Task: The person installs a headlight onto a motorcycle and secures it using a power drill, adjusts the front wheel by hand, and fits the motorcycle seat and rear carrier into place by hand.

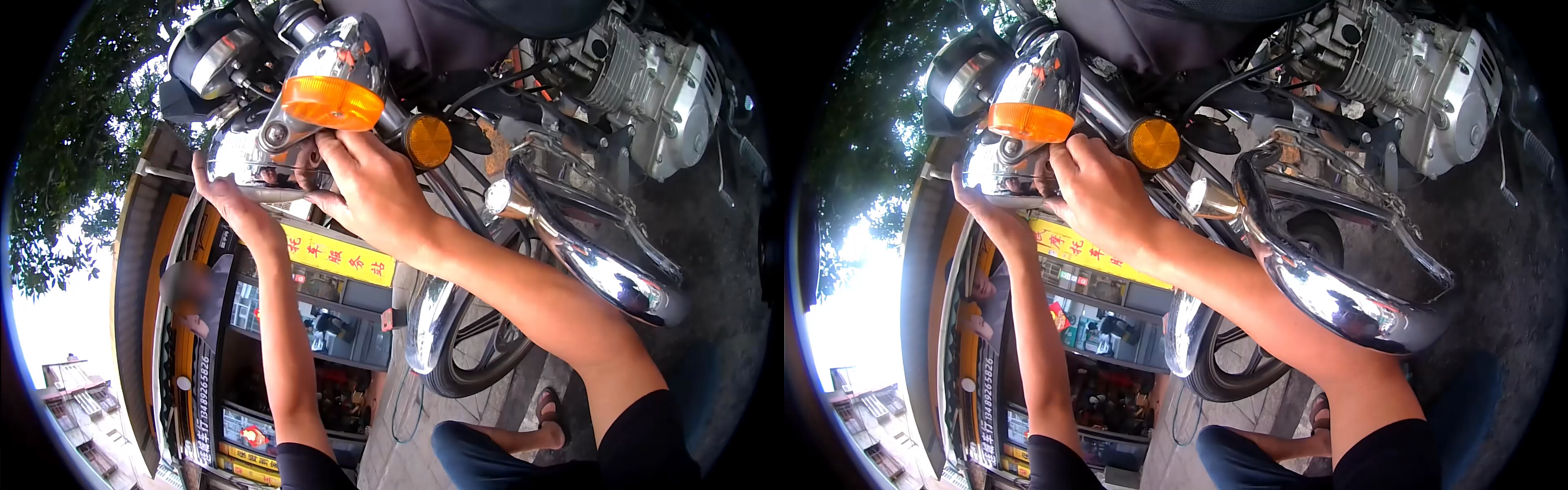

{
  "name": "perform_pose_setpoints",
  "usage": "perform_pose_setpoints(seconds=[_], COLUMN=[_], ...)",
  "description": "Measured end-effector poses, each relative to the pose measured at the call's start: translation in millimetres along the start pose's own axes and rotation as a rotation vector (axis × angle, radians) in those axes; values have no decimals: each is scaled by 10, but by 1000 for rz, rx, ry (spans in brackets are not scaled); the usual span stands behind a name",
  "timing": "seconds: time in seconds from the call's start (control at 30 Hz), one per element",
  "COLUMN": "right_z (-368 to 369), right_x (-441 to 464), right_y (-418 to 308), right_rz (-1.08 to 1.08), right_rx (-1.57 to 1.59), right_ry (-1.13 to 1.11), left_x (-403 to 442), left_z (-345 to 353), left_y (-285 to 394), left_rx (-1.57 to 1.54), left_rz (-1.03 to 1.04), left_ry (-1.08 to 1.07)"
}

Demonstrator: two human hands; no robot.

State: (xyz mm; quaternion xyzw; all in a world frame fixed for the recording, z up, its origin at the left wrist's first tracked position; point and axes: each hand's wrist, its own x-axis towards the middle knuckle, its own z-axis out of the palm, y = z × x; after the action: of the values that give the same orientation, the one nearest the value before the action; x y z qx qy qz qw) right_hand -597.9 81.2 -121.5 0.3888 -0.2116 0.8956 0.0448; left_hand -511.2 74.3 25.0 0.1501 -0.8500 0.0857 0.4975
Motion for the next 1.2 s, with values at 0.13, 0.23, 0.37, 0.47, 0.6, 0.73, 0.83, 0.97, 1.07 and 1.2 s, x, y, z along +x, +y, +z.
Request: perform_pose_setpoints(seconds=[0.13, 0.23, 0.37, 0.47, 0.6, 0.73, 0.83, 0.97, 1.07, 1.2], right_z=[31, 19, 32, 16, 16, -24, -20, 2, 16, 15], right_x=[-2, -1, -1, -10, -7, 2, 14, 11, 6, 12], right_y=[7, 2, 17, 8, -9, -61, -47, -27, -12, -4], right_rz=[-51, -34, -20, -9, 19, 85, 65, 55, 40, 36], right_rx=[-19, -2, 27, 15, 8, 22, 51, 46, 46, 43], right_ry=[47, 38, 24, 24, 14, -47, -27, -20, -15, -37], left_x=[-60, -57, -63, 3, -9, -4, -9, -12, -16, -8], left_z=[-217, -271, -225, -253, -355, -252, -219, -209, -219, -244], left_y=[114, 125, 89, -42, -65, 58, 71, 76, 60, 36], left_rx=[266, 346, 336, -9, -206, -355, -331, -294, -264, -235], left_rz=[134, 110, 119, -74, -380, -542, -488, -451, -447, -443], left_ry=[-250, -317, -291, -217, -249, -247, -251, -279, -263, -242])
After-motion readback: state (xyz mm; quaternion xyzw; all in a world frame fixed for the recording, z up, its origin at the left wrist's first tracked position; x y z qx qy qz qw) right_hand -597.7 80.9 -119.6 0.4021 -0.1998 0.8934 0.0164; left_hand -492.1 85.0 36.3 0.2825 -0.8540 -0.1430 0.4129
